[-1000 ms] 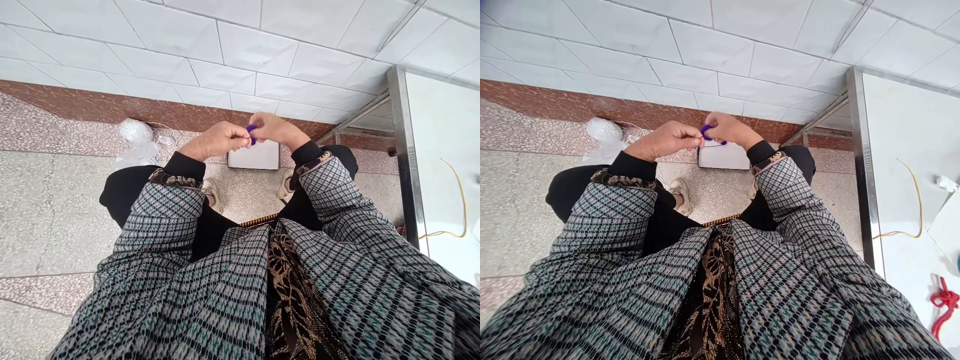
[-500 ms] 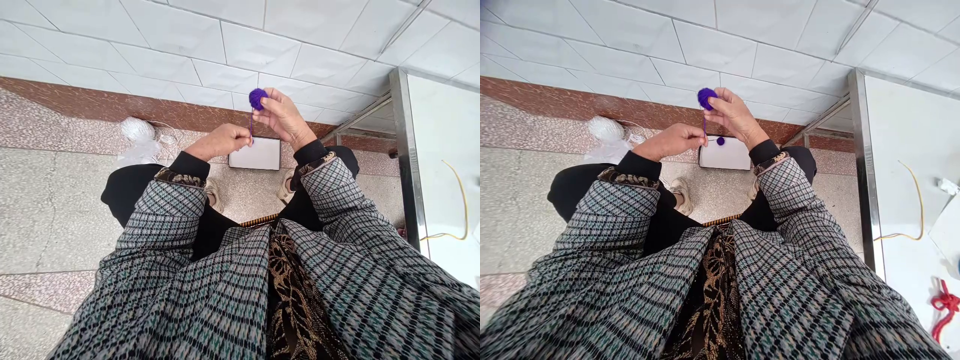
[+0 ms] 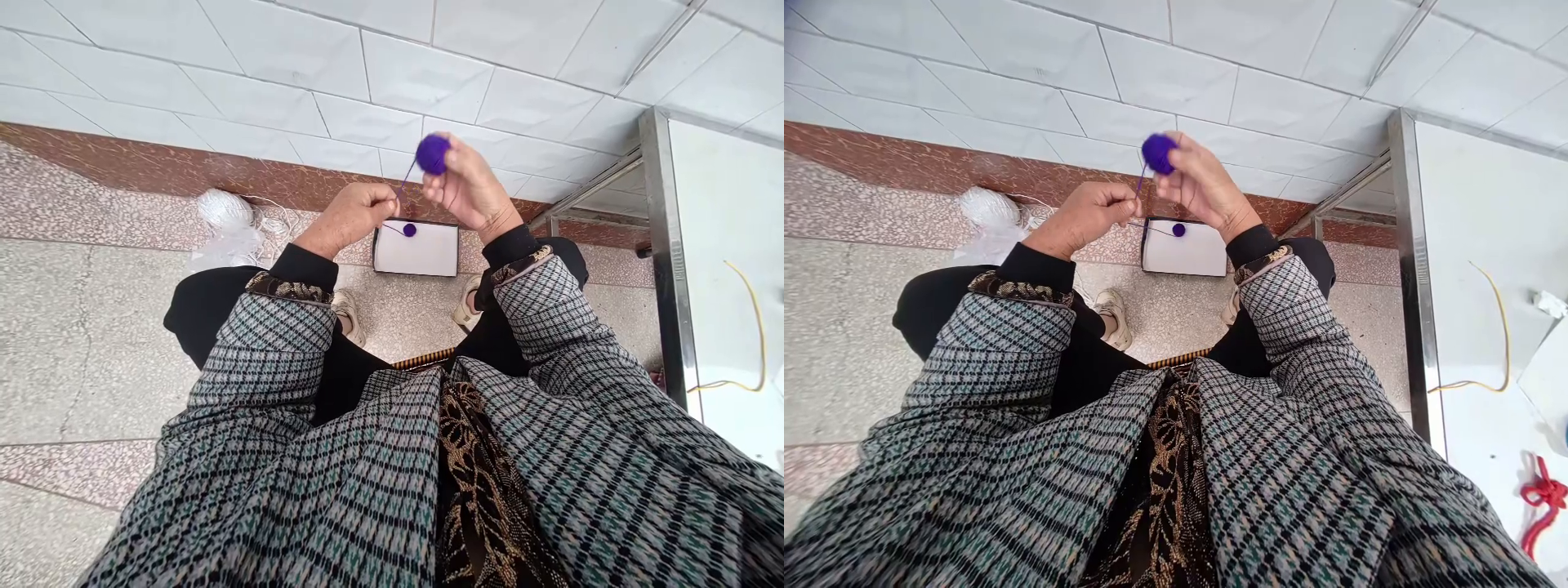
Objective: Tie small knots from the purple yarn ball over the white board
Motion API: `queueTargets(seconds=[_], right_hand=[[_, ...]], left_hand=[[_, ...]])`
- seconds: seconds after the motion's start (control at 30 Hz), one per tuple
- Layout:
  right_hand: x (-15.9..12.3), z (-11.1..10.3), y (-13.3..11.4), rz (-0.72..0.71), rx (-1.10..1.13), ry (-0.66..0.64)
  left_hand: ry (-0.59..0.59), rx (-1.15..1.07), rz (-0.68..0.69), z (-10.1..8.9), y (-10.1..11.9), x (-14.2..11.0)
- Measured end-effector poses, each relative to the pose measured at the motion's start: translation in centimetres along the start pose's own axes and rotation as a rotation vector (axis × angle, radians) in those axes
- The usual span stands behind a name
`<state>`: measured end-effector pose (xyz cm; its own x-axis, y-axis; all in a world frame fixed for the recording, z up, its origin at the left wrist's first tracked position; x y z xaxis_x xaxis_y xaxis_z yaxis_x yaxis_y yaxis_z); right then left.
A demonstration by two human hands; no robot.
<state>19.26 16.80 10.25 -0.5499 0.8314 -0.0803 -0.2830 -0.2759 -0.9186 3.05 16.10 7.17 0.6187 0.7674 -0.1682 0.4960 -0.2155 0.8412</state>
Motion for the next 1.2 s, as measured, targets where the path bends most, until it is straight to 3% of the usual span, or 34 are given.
queueTargets(seconds=[0.1,0.17,0.23,0.4,0.5,0.6,0.7,0.8,0.87,0.97,1.07,1.13,1.2], right_hand=[[0.4,-1.3,0.2,-0.032,-0.007,0.144],[0.9,-2.1,1.8,0.069,-0.147,0.155],[1.3,-2.7,3.3,0.153,-0.313,0.114],[0.5,-1.0,5.9,0.418,-0.507,-0.280],[-0.3,0.9,4.6,0.367,-0.361,-0.433],[0.1,0.8,2.1,0.168,-0.127,-0.300],[0.6,-1.1,1.0,0.020,-0.054,-0.024],[1.1,-2.6,2.3,0.088,-0.188,0.122],[1.3,-3.1,3.8,0.184,-0.328,0.125],[1.5,-2.5,5.6,0.299,-0.487,-0.051],[1.0,-0.9,6.3,0.353,-0.478,-0.293],[0.8,-0.2,5.6,0.314,-0.383,-0.350],[0.8,0.1,4.2,0.216,-0.236,-0.327]], left_hand=[[-0.219,0.005,0.047,2.0,0.7,0.2],[-0.348,0.007,0.072,3.0,1.3,0.1],[-0.380,0.003,0.090,3.2,1.6,-0.2],[-0.141,-0.030,0.075,0.8,0.9,-0.4],[0.003,-0.033,0.012,-0.6,-0.2,-0.4],[0.051,-0.026,-0.022,-0.8,-0.7,-0.1],[-0.075,-0.020,0.005,0.6,-0.1,0.2],[-0.300,-0.023,0.064,2.6,1.0,0.1],[-0.333,-0.019,0.077,2.8,1.4,-0.1],[-0.166,-0.014,0.046,1.3,1.0,-0.2],[0.018,-0.008,-0.003,-0.4,-0.1,-0.2],[0.081,-0.005,-0.022,-0.8,-0.8,-0.1],[0.091,-0.006,-0.029,-0.7,-1.2,0.2]])
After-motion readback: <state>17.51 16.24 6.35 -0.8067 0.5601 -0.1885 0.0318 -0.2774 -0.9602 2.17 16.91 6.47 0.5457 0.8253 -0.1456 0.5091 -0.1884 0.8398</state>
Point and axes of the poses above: each hand's wrist, its own x-axis towards the middle knuckle, its own z-axis out of the palm, y = z × x, the point moved 7 cm from there along x, towards the middle knuckle, and after that the axes turned 15 degrees about -y, right-handed, at the moved point
